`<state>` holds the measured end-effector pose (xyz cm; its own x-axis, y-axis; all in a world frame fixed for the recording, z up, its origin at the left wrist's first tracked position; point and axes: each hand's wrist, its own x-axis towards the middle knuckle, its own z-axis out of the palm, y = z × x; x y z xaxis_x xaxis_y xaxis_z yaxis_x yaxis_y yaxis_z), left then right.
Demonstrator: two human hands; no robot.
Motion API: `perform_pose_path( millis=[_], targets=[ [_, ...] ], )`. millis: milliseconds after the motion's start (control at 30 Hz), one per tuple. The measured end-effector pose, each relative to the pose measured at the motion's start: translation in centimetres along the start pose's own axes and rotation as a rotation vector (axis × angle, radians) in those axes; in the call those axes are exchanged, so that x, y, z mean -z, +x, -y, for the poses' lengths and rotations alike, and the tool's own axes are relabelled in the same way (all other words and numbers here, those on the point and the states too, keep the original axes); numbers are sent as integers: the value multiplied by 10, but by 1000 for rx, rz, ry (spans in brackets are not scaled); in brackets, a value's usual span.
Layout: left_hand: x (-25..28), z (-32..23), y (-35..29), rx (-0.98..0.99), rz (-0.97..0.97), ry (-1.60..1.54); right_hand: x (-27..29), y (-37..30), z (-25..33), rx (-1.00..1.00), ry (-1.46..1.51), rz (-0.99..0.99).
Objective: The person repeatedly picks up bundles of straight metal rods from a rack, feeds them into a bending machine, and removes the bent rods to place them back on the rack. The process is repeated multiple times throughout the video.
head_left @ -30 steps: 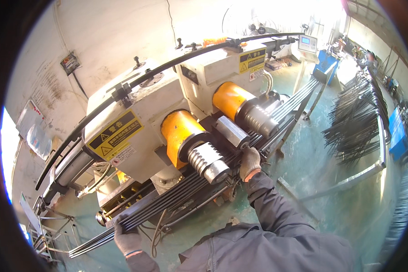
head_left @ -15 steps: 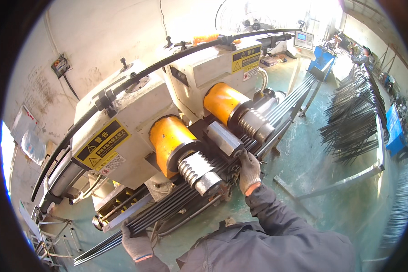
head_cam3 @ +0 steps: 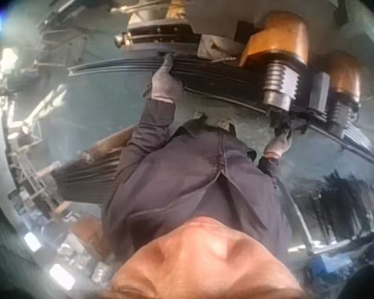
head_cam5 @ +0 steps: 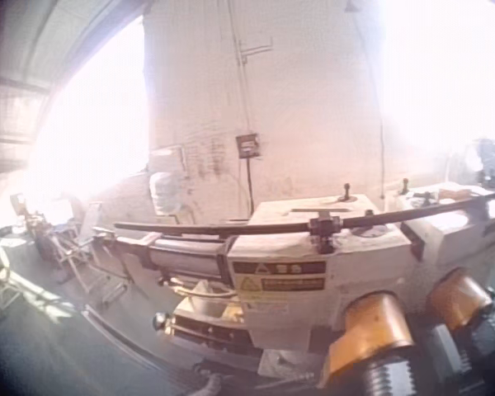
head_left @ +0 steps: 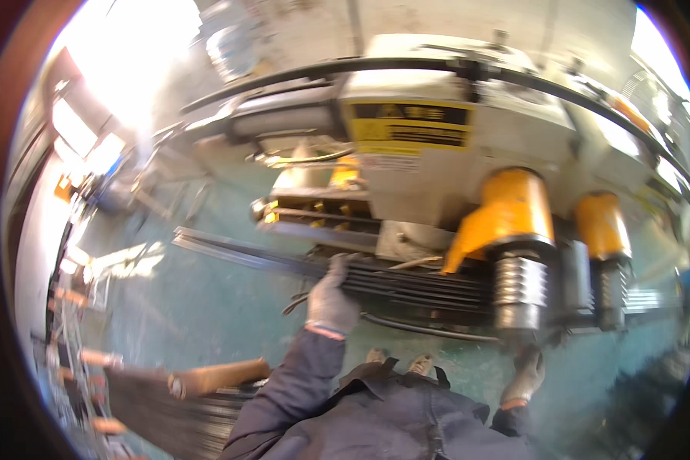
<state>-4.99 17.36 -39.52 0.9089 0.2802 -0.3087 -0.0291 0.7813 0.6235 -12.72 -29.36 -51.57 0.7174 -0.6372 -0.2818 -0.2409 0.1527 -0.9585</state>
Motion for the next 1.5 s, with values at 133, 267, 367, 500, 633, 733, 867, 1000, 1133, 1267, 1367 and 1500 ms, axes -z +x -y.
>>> perform_pose_path(
  millis=[133, 267, 367, 500, 633, 733, 867, 1000, 1133, 1267, 1367, 1500],
  targets=[
    [-1, -15, -6, 47, -69, -172, -28, -9, -14, -100, -104, 210],
    [32, -57, -1, 38, -33, -277, -32, -22, -42, -116, -354, 263],
    [81, -117, 22, -62, -46, -233, -17, -32, -84, -137, -407, 257],
    [162, -220, 61, -186, -209, -329, 9, -47, -155, -152, -439, 193],
    [245, -330, 87, -295, -280, -216, 22, -71, -215, -385, -491, 89],
    [299, -392, 106, -380, -382, -200, 22, -100, -240, -411, -804, 54],
    [350, -439, 122, -462, -414, -109, 19, -147, -236, -437, -1046, 185],
    [368, -435, 121, -415, -265, 145, 13, -188, -199, -138, -1179, 304],
    [364, -428, 109, -321, -195, 174, -6, -190, -164, -55, -1150, 195],
    [364, -434, 94, -254, -179, 262, -31, -172, -151, -196, -957, 177],
    [370, -441, 90, -222, -244, 390, -50, -155, -150, -177, -965, 301],
    [360, -434, 90, -379, -313, 328, -69, -121, -148, -210, -1002, 443]
  ],
)
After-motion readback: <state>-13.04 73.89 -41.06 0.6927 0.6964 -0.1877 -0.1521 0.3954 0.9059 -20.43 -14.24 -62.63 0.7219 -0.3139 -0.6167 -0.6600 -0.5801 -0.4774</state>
